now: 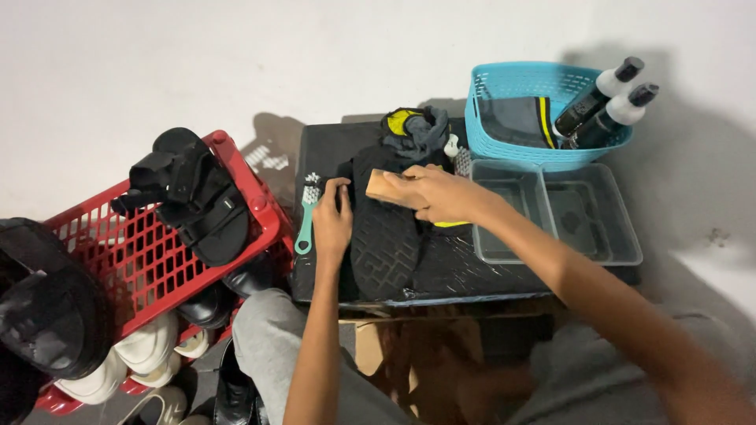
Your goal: The person scrubs the sole of a black shoe with a wooden block while seated at a small table. The person holds the shoe steady with the left hand and rubs the sole with the right hand. The shoe remains on the table during the task.
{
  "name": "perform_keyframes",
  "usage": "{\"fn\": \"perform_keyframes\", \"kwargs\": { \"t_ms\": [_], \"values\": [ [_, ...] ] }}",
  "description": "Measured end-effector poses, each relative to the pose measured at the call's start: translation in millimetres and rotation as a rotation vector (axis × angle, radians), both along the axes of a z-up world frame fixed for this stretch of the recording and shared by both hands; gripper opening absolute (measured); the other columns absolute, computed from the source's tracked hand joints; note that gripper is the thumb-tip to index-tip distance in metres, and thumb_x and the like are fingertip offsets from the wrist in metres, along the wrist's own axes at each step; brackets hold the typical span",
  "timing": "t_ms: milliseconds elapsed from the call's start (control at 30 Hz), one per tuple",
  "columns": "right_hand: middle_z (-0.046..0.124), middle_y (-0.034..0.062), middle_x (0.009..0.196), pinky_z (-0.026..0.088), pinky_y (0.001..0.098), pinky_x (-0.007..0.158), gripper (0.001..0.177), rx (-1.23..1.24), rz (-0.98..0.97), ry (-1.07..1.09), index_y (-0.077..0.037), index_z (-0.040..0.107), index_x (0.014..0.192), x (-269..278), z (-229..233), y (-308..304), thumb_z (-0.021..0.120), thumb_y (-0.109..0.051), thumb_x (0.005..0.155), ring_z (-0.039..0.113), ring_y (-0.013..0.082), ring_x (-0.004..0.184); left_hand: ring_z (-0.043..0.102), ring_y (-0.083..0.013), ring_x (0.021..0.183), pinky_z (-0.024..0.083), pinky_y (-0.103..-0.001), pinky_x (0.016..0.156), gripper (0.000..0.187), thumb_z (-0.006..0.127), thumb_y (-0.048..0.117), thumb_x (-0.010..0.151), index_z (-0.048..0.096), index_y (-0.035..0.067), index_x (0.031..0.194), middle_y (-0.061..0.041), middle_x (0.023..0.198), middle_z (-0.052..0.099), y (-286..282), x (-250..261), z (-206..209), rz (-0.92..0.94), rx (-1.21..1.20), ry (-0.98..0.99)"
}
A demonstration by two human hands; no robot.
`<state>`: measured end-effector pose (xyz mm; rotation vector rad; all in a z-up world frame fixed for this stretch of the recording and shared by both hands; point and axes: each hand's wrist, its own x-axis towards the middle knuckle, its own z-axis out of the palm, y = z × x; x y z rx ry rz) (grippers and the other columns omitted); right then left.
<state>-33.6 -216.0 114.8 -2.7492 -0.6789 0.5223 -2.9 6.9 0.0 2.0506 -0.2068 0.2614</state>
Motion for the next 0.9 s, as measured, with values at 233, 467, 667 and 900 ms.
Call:
{"fn": "perform_keyframes", "kwargs": {
  "t_ms": [233,467,667,900],
  "values": [
    [0.058,0.0189,0.121,0.056,0.0449,0.075,0.057,-0.086,0.097,-0.315,-0.017,0.045,0.144,6.5,-30.2,-24.8,0.066,-0.016,0.091,0.064,0.0407,0.100,0.072,-0.0336,0.080,0.057,-0.046,0.071,0.016,0.049,0.009,0.107,0.062,0.015,0.114,-0.018,0.083,0.071,-1.1,2.7,-3.1,0.001,0.005,-0.005],
    [0.064,0.0100,0.123,0.049,0.0436,0.087,0.051,0.128,0.156,-0.334,-0.024,0.059,0.141,17.6,-50.3,-41.1,0.070,-0.018,0.091,0.064,0.0346,0.099,0.072,-0.0356,0.079,0.057,-0.048,0.069,0.016,0.050,0.008,0.106,0.063,0.014,0.114,-0.020,0.082,0.071,-2.0,2.5,-3.7,0.011,0.010,-0.009],
    [0.058,0.0024,0.127,0.056,0.0370,0.072,0.038,0.010,0.101,-0.635,-0.019,0.064,0.127,0.7,-61.4,-36.7,0.068,-0.034,0.093,0.060,0.0289,0.098,0.071,-0.0344,0.075,0.056,-0.047,0.067,0.017,0.049,0.009,0.107,0.063,0.014,0.114,-0.018,0.077,0.070,-3.3,1.8,-3.1,0.010,0.023,-0.012],
    [0.053,0.0119,0.126,0.063,0.0466,0.058,0.042,0.032,0.114,-0.545,-0.008,0.060,0.128,-14.7,-38.1,-26.8,0.061,-0.038,0.098,0.067,0.0416,0.091,0.072,-0.0332,0.075,0.057,-0.047,0.068,0.017,0.050,0.008,0.107,0.064,0.014,0.114,-0.018,0.081,0.072,-4.6,3.5,-2.0,0.024,0.041,-0.021]
  ]
}}
